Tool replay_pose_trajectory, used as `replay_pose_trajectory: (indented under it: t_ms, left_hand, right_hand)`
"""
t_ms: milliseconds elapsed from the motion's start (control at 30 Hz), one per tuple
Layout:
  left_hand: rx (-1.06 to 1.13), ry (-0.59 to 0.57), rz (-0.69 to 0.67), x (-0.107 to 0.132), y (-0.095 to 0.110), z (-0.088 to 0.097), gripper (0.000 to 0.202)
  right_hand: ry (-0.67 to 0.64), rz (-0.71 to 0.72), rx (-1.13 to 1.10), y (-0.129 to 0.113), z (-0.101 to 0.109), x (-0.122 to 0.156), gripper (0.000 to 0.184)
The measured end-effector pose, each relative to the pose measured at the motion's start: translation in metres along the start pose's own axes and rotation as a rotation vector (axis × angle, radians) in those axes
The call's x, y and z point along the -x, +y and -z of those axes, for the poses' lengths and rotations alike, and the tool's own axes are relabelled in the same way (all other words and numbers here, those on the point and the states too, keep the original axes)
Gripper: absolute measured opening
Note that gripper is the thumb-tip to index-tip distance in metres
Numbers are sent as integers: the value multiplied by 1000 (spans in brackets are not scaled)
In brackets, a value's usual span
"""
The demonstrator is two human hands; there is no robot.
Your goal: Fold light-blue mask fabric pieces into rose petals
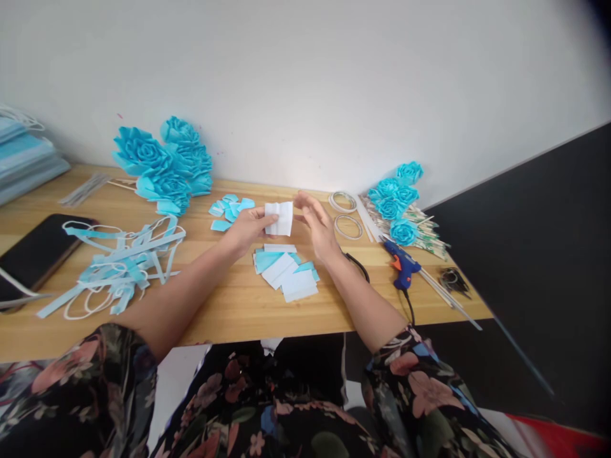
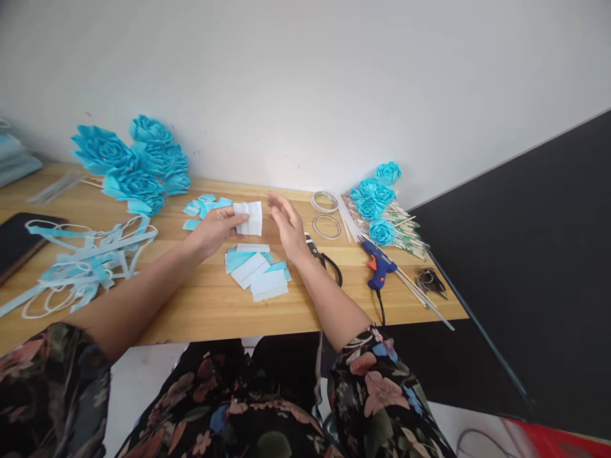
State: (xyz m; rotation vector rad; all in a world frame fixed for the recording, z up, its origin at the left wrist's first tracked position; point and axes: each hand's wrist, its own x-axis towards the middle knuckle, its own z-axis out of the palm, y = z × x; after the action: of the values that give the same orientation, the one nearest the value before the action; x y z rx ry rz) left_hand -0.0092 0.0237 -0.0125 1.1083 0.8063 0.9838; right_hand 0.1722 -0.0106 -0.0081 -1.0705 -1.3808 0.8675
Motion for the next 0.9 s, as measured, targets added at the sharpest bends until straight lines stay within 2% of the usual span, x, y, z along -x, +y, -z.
replay_pose_trajectory:
  t_ms: [100, 233, 367, 467, 533, 667, 900]
  left_hand:
    - [-52, -22, -9, 3, 3, -3, 39]
    - [-123, -9, 13, 6, 5, -5, 43]
    - [-154, 85, -55, 3, 6, -3, 39]
    - [-98, 133, -112, 1, 7, -1, 42]
    - [-10, 86, -91, 2, 8, -2, 47]
    - [96, -37, 5, 3, 6, -3, 59]
    - [56, 56, -23, 2, 9, -4, 60]
  right_hand:
    - [-28, -30, -51, 2, -1, -1, 46]
    - [-41, -26, -9, 5, -2, -2, 50]
    - [-80, -45, 22, 8, -2, -3, 55]
    - [-122, -53, 47, 10, -2, -2, 57]
    - [-110, -48, 51, 10, -2, -2, 57]
    - [-66, -23, 38, 7, -2, -2, 56]
    - [-33, -20, 16, 0, 1, -1, 37]
